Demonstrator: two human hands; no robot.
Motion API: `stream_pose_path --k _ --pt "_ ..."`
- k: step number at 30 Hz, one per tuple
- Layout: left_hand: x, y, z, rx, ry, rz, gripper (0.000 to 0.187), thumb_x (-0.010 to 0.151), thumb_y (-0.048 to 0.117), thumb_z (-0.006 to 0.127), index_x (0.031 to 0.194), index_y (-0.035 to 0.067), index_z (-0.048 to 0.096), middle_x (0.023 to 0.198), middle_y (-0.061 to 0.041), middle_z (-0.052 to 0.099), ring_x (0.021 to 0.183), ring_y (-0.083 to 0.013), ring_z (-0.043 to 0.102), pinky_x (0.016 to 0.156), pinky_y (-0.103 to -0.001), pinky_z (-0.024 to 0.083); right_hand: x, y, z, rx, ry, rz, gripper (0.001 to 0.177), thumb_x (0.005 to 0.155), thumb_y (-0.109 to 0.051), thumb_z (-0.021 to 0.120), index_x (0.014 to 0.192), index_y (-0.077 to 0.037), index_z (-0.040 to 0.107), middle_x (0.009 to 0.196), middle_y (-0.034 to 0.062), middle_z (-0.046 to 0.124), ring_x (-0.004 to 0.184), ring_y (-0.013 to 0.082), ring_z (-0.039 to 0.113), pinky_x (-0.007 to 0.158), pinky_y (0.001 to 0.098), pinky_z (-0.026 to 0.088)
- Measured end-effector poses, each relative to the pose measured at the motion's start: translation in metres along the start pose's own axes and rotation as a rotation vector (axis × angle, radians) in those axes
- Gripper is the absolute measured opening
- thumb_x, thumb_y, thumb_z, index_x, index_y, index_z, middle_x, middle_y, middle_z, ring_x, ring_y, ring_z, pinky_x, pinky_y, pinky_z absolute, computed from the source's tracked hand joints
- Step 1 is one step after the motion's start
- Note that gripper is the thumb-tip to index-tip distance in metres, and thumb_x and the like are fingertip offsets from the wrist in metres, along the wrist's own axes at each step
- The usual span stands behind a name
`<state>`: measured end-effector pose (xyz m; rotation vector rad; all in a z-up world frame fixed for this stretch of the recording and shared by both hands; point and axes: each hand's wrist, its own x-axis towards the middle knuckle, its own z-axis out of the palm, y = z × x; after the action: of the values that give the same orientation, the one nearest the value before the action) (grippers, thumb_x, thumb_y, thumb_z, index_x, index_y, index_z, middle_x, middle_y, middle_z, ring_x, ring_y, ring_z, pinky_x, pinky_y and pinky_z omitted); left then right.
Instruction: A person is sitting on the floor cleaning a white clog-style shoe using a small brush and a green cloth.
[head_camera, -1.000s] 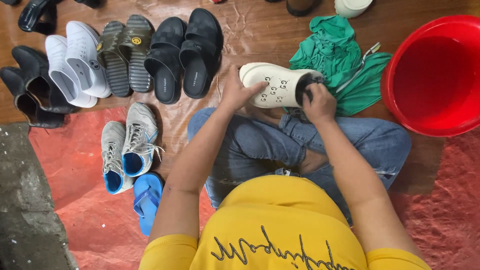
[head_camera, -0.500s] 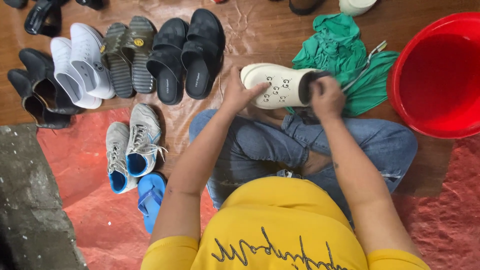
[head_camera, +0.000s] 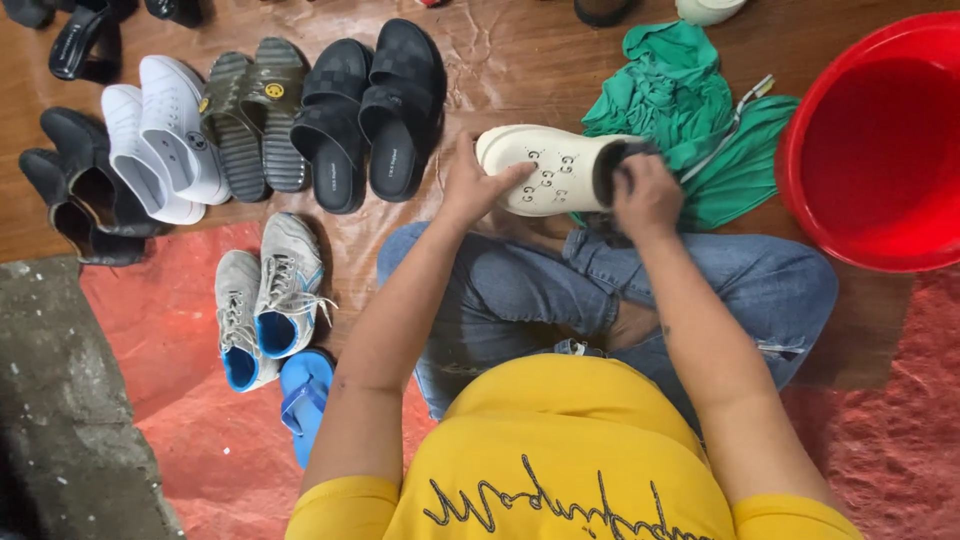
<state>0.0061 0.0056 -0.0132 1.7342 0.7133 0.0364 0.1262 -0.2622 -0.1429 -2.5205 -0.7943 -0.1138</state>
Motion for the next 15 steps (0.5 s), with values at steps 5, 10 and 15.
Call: stream_pose_path --k 5,10,15 --pt "0.001 0.000 0.002 -0.021 -0.007 0.013 0.088 0.077 0.036 0.097 0.133 -0.004 0.042 0.121 -0.034 0.060 0.117 -0.0525 0.062 0.093 -0.057 0.060 0.006 0.001 0.002 0.026 -0.024 0.268 0.018 0.101 -0.033 0.071 0.111 -0.021 0.062 0.099 0.0061 0.064 0.097 0.0345 0.070 0.080 0.0496 0.057" --pt "-0.006 0.007 0.000 -0.022 -0.028 0.028 0.090 0.076 0.037 0.095 0.133 -0.006 0.041 0.124 -0.036 0.058 0.120 -0.0562 0.059 0.097 -0.060 0.057 0.006 0.070 0.047 0.019 -0.020 0.581 0.025 0.102 -0.043 0.069 0.116 -0.023 0.065 0.105 0.0093 0.071 0.102 0.0337 0.071 0.085 0.0509 0.057" --pt "-0.005 0.007 -0.003 0.018 -0.044 0.001 0.087 0.075 0.032 0.097 0.134 -0.004 0.044 0.123 -0.030 0.060 0.120 -0.0485 0.062 0.096 -0.054 0.060 -0.001 0.027 -0.001 0.193 0.002 0.424 0.022 0.101 -0.031 0.073 0.110 -0.010 0.071 0.102 0.0221 0.073 0.100 0.0462 0.068 0.087 0.0551 0.053"
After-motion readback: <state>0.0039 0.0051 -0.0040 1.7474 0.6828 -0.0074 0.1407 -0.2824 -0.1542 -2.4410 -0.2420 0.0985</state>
